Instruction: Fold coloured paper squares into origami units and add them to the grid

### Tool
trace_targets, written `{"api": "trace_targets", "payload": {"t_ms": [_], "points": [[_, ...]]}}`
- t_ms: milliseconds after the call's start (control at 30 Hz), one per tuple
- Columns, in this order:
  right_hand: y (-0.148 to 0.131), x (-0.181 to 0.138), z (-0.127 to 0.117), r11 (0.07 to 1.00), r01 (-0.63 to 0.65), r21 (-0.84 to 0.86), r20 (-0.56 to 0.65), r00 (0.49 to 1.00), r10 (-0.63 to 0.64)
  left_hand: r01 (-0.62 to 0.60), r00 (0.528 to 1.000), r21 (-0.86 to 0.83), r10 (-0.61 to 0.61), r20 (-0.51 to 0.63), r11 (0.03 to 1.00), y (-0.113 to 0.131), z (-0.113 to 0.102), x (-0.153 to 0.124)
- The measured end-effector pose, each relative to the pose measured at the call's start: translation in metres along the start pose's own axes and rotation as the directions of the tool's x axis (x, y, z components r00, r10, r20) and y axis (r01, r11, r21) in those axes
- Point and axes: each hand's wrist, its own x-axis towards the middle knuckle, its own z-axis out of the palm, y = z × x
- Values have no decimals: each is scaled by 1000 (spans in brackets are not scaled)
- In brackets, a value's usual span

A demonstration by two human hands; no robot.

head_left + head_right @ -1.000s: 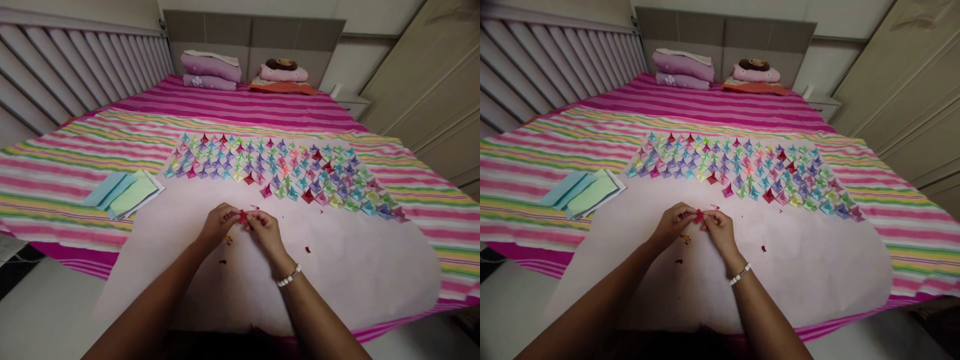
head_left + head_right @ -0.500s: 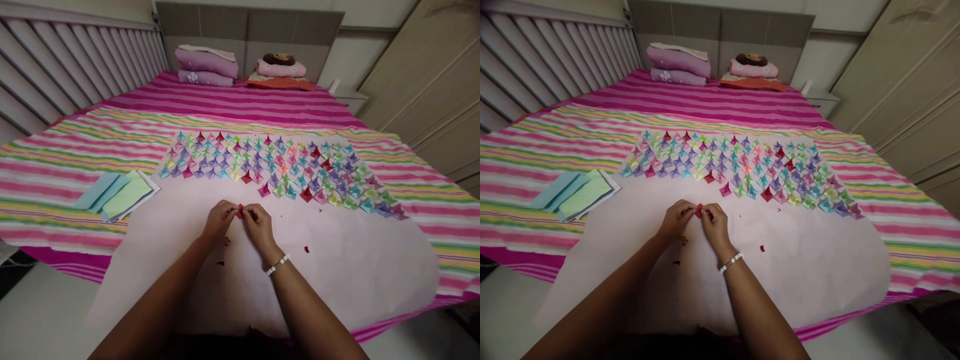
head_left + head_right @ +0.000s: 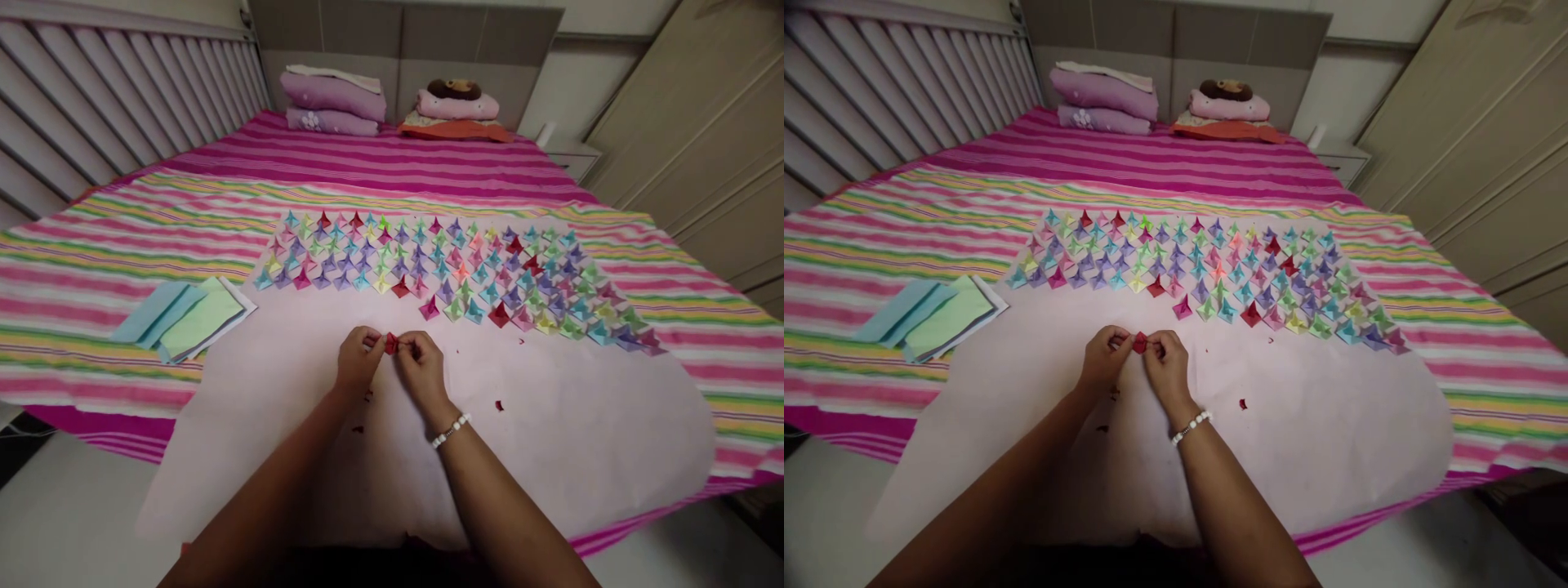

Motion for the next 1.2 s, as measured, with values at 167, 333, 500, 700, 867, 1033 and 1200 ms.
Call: {"api": "trace_targets", "payload": {"t_ms": [167, 333, 500, 700, 867, 1033, 1200], "points": [[2, 0, 0, 1000, 16, 17, -28, 999, -15, -100, 995, 18, 100, 1, 995, -4, -4, -1], [3, 1, 0, 998, 50, 32, -29, 998, -49, -254, 962, 59, 246, 114, 965, -2, -6, -4], [4, 0, 0, 998, 63, 5, -36, 997, -63, -287, 952, 148, 264, 158, 946, 0, -4, -6], [4, 0, 1, 997, 70, -17, -51, 996, -71, -324, 937, 243, 275, 214, 914, 2, -3, -5], [2, -2, 0, 990, 105, -90, -40, 993, -109, -341, 932, 301, 278, 233, 890, 5, -3, -4], [2, -3, -1, 975, 145, -169, -32, 988, -152, -334, 935, 344, 261, 240, 878, 6, -5, -4], [2, -4, -1, 965, 158, -208, -14, 986, -164, -301, 945, 388, 220, 240, 871, 11, -7, -3]]}}
